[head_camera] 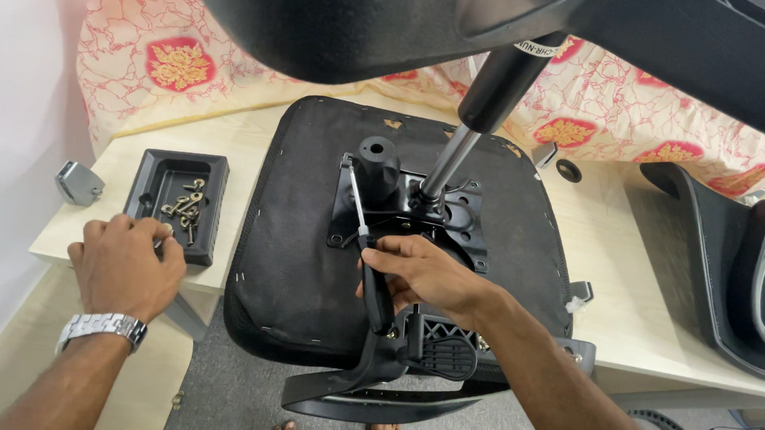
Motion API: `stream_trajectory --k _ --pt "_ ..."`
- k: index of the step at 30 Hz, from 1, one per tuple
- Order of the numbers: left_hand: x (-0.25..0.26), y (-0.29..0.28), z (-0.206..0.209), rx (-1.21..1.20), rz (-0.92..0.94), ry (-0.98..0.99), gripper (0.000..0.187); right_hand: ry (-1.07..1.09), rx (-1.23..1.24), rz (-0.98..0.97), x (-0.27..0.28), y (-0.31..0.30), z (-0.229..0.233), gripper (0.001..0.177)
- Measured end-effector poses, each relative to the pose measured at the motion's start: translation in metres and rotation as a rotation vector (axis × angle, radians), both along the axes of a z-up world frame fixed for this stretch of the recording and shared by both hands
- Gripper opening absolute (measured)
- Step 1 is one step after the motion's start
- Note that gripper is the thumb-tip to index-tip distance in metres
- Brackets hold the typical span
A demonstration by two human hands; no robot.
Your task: The person attaches a black plastic bracket to the underside of an office chair seat using a screwdriver and multiple screws. They then position the chair's gas lift mechanism onto the seat and secure it with additional screws.
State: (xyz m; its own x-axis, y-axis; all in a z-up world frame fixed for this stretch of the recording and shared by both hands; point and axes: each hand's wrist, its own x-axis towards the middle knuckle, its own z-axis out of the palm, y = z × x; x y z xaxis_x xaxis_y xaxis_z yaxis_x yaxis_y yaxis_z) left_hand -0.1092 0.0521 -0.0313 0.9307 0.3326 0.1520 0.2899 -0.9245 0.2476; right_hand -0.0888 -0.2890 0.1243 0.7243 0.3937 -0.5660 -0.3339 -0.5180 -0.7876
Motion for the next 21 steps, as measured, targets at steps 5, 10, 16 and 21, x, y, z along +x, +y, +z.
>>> stream_trajectory --k 5,10,16,21 --pt "0.044 0.019 0.000 0.131 -0.049 -0.064 0.027 0.008 0.103 -0.021 -0.004 -0.008 -0.003 0.032" --pt "0.067 0.031 -0.010 0.135 -0.063 0.097 0.022 0.047 0.128 -0.148 -0.014 -0.013 0.001 0.032" --pt "0.067 0.037 -0.022 0.168 -0.097 0.075 0.019 0.030 0.125 -0.190 -0.024 -0.013 0.004 0.033" --pt "0.050 0.030 -0.018 0.039 -0.101 -0.126 0.017 0.055 0.197 -0.236 -0.025 -0.016 0.008 0.029"
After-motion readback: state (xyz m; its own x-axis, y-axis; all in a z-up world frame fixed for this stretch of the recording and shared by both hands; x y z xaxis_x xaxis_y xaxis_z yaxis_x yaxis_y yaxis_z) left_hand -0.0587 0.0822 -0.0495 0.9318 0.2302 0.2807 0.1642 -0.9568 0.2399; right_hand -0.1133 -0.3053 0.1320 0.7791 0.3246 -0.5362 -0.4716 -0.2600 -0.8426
